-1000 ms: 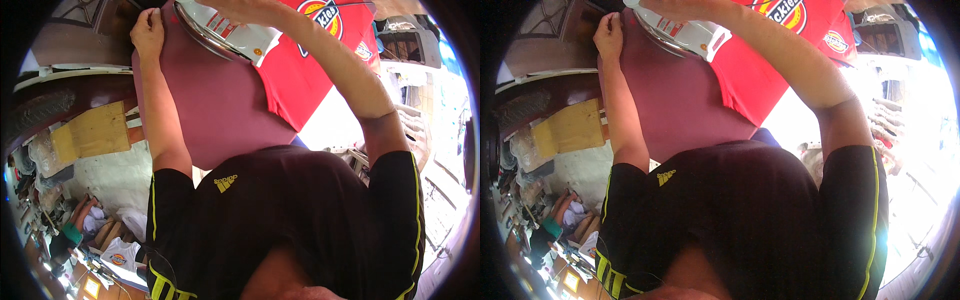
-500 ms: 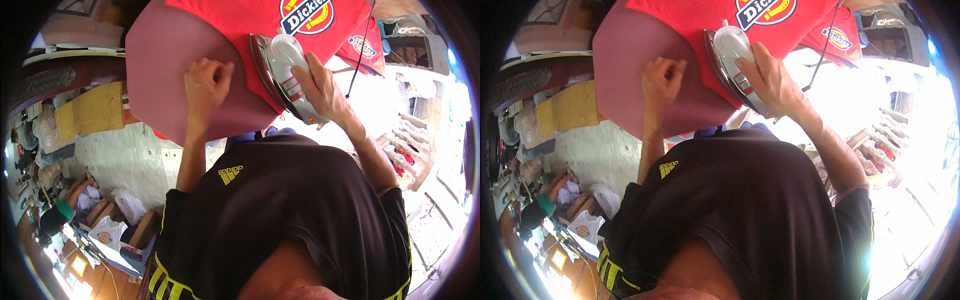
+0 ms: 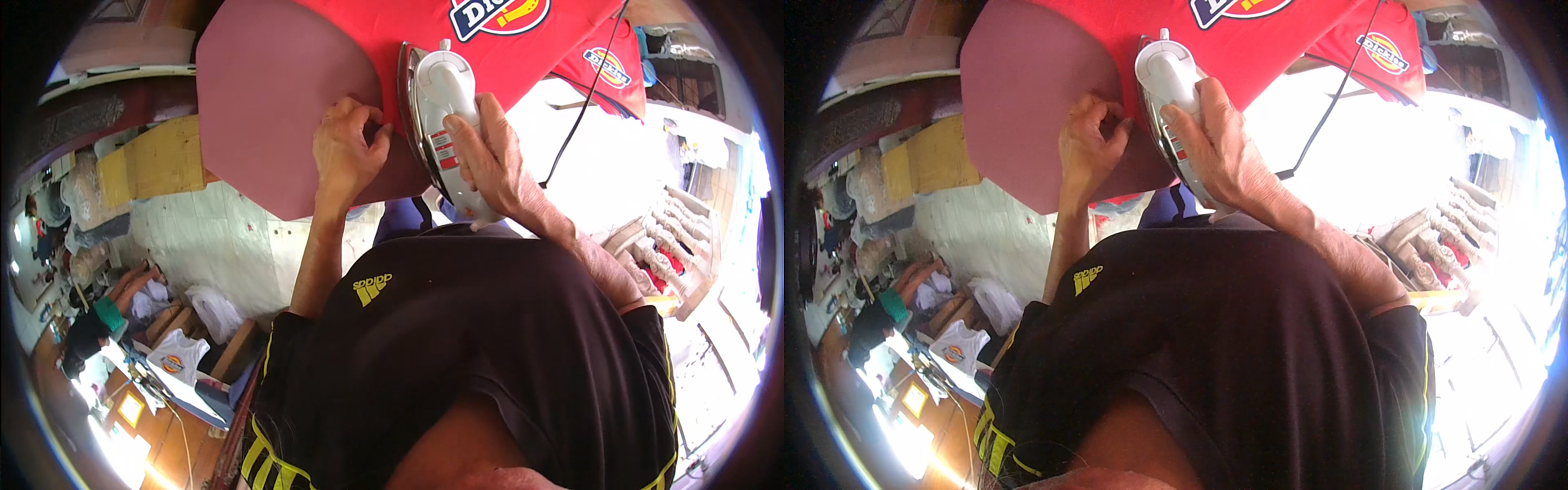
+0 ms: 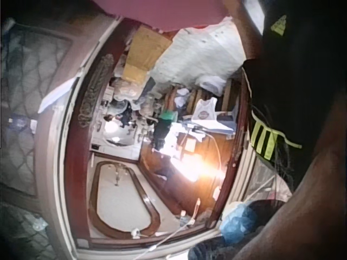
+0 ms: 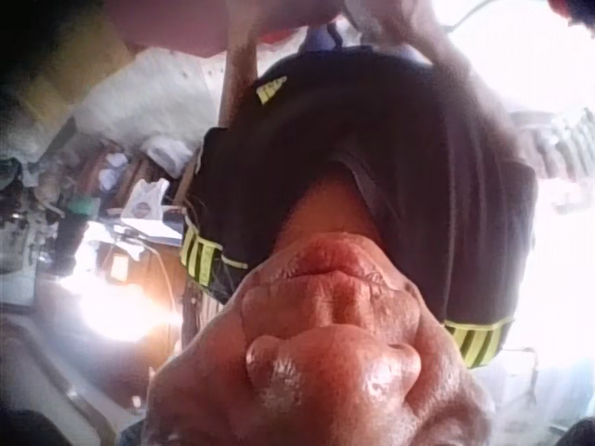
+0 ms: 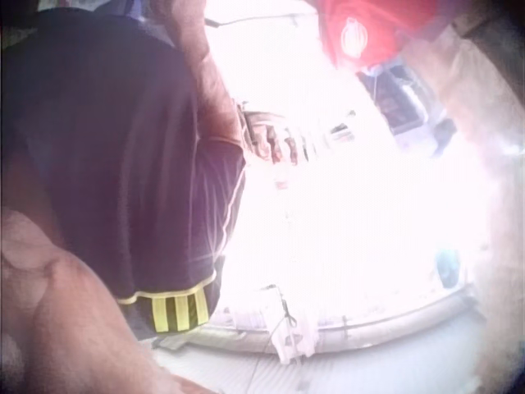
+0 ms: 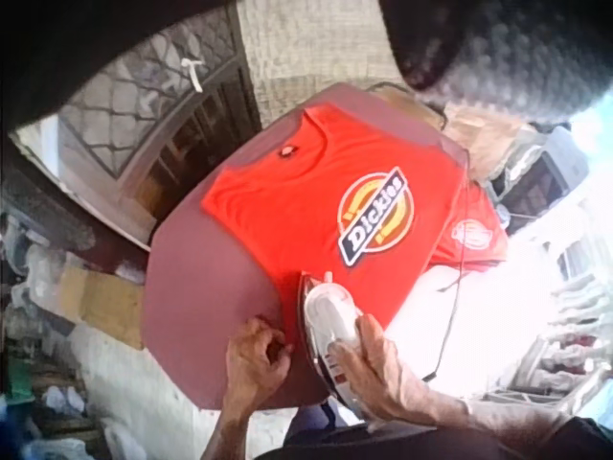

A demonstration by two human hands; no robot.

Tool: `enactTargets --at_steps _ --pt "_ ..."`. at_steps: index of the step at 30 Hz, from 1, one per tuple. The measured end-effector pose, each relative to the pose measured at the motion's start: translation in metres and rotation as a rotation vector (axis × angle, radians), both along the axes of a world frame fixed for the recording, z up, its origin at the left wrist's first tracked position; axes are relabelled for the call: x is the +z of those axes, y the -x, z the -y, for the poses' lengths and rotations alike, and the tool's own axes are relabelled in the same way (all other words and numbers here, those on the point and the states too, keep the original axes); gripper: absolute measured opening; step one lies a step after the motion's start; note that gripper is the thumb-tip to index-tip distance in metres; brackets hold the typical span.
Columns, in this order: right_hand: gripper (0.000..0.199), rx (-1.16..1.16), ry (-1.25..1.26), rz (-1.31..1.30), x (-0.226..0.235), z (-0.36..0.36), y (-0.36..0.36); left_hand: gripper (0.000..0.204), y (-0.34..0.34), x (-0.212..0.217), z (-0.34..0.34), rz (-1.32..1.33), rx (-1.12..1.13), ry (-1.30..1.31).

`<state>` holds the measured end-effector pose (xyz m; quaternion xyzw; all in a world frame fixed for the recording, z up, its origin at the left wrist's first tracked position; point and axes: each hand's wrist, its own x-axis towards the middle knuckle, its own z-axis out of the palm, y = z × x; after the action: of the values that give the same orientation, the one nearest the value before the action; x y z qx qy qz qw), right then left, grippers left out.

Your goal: The person irons a red Dickies t-shirt on a pink ironing board. They systematically smooth the fabric and use a white steam iron to press the front, sleeves, and back of the shirt, frequently adjusting the garment's position to ensure even coverage.

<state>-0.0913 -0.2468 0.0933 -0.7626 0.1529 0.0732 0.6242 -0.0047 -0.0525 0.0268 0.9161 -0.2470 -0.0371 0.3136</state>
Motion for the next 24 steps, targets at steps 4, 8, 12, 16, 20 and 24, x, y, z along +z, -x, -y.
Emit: enactTargets --at_steps 4,8,12,16,20,24 --pt "0.035 -0.06 0.034 -0.043 -0.007 -0.015 -0.003 0.014 -0.01 0.003 -0.004 -0.049 -0.059 -0.009" --pt "0.05 0.155 0.584 0.318 -0.016 -0.008 0.014 0.012 -0.014 0.003 -0.006 -0.077 -0.097 0.002" --pt "0.044 0.325 1.011 0.648 -0.012 0.019 0.027 0.01 -0.017 0.01 0.003 -0.18 -0.091 0.071" --pt "0.033 0.513 0.698 0.477 -0.018 0.058 0.043 0.019 -0.024 0.019 0.034 0.025 -0.079 0.232" --pt "0.03 0.267 0.219 -0.013 0.017 0.105 0.044 0.047 -0.033 0.007 0.091 0.202 -0.088 0.204" --pt "0.03 0.162 0.158 -0.151 0.027 0.185 0.046 0.067 -0.032 -0.014 0.138 0.322 0.047 -0.176"
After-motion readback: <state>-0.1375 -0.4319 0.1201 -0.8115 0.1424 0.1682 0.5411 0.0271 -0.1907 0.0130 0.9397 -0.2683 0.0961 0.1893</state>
